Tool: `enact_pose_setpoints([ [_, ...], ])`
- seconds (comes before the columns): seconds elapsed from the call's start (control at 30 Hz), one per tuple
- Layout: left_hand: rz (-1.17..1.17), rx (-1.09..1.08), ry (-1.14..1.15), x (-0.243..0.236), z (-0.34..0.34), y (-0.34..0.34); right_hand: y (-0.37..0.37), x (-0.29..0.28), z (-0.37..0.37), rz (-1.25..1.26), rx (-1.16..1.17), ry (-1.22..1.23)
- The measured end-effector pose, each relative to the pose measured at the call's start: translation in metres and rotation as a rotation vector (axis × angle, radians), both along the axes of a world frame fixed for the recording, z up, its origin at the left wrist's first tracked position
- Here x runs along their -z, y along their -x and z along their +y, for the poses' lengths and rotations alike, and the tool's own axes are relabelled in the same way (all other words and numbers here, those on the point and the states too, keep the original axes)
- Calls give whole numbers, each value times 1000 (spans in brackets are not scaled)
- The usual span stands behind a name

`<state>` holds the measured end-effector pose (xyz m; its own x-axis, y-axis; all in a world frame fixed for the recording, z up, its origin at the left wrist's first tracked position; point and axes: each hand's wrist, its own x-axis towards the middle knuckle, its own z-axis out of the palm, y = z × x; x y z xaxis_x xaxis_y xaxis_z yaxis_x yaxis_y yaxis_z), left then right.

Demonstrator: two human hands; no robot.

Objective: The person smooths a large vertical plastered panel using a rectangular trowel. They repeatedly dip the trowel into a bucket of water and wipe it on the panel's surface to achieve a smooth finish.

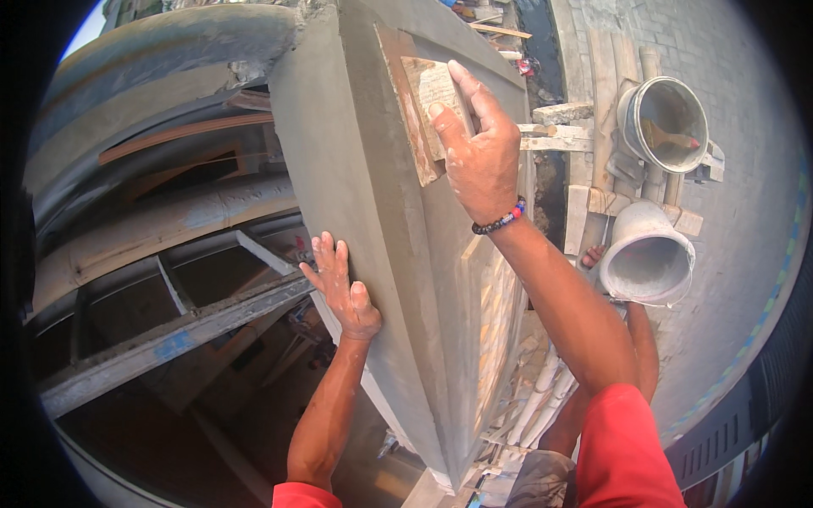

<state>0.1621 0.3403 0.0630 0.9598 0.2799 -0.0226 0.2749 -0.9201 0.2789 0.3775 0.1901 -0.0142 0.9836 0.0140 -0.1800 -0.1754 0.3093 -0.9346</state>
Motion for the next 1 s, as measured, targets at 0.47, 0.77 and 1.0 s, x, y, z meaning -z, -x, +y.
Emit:
enact_pose_setpoints([
  [0.47, -7, 6, -7, 1, 1, 1, 10, -7, -7, -10, -105, 137],
  [0.77, 4, 12, 8, 0, -1, -5, -32, -4, 28, -122, -22, 215],
  [1.0, -3, 10, 1, 0, -1, -1, 11, -5, -4, 2, -55, 97],
])
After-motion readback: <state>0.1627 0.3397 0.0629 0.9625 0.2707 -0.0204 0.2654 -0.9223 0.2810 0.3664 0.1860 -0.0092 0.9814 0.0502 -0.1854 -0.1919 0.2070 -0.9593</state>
